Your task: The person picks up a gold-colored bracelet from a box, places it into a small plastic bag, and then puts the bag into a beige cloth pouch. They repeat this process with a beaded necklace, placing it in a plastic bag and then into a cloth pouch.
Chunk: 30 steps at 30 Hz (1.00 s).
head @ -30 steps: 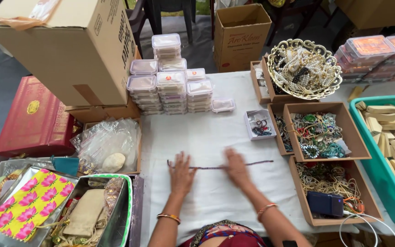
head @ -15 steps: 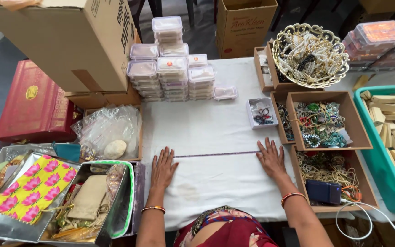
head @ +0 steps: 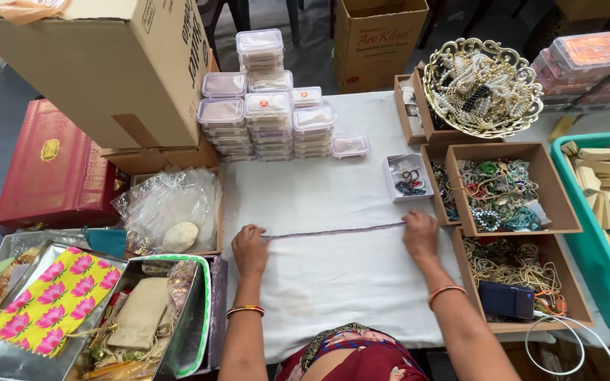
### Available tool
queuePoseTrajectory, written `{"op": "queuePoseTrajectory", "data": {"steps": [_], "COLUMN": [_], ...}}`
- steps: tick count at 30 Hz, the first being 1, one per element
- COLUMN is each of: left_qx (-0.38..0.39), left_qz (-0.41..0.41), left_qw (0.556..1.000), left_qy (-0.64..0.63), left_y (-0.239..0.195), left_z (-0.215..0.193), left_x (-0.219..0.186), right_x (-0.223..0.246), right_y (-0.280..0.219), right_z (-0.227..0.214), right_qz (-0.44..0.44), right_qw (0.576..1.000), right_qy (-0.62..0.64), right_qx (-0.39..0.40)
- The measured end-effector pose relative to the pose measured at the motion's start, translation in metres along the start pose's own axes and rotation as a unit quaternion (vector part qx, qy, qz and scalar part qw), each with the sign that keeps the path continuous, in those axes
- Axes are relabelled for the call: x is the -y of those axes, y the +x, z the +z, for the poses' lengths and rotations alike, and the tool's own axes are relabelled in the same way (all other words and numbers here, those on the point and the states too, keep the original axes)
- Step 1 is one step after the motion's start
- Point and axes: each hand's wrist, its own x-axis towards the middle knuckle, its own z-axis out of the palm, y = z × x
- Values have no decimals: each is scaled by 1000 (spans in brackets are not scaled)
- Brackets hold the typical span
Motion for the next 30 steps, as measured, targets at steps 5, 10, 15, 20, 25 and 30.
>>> {"op": "queuePoseTrajectory", "data": {"steps": [5, 10, 15, 20, 25, 30], "left_qx": [79, 164, 121, 189, 74, 154], "left_qz": [153, 153, 181, 24, 96, 207], "left_qw": [985, 965, 969, 964, 989, 966], "left_qy": [16, 137, 118, 187, 81, 31], "left_y": [-1, 0, 7, 21, 7, 4], "left_z": [59, 43, 36, 29, 82, 65], "left_x": [-53, -70, 2, 1, -68, -76], "right_x": [88, 135, 41, 26, 77, 108], "right_y": [-11, -8, -11, -5, -12, -12], "right_z": [87, 56, 36, -12, 69, 64], "right_qz": [-196, -217, -346, -54, -49, -181], "right_qw": [975, 939, 918, 891, 979, 948], "right_qy": [-28, -73, -168, -248, -106, -86], "right_qx": [97, 255, 97, 376, 164, 246]}}
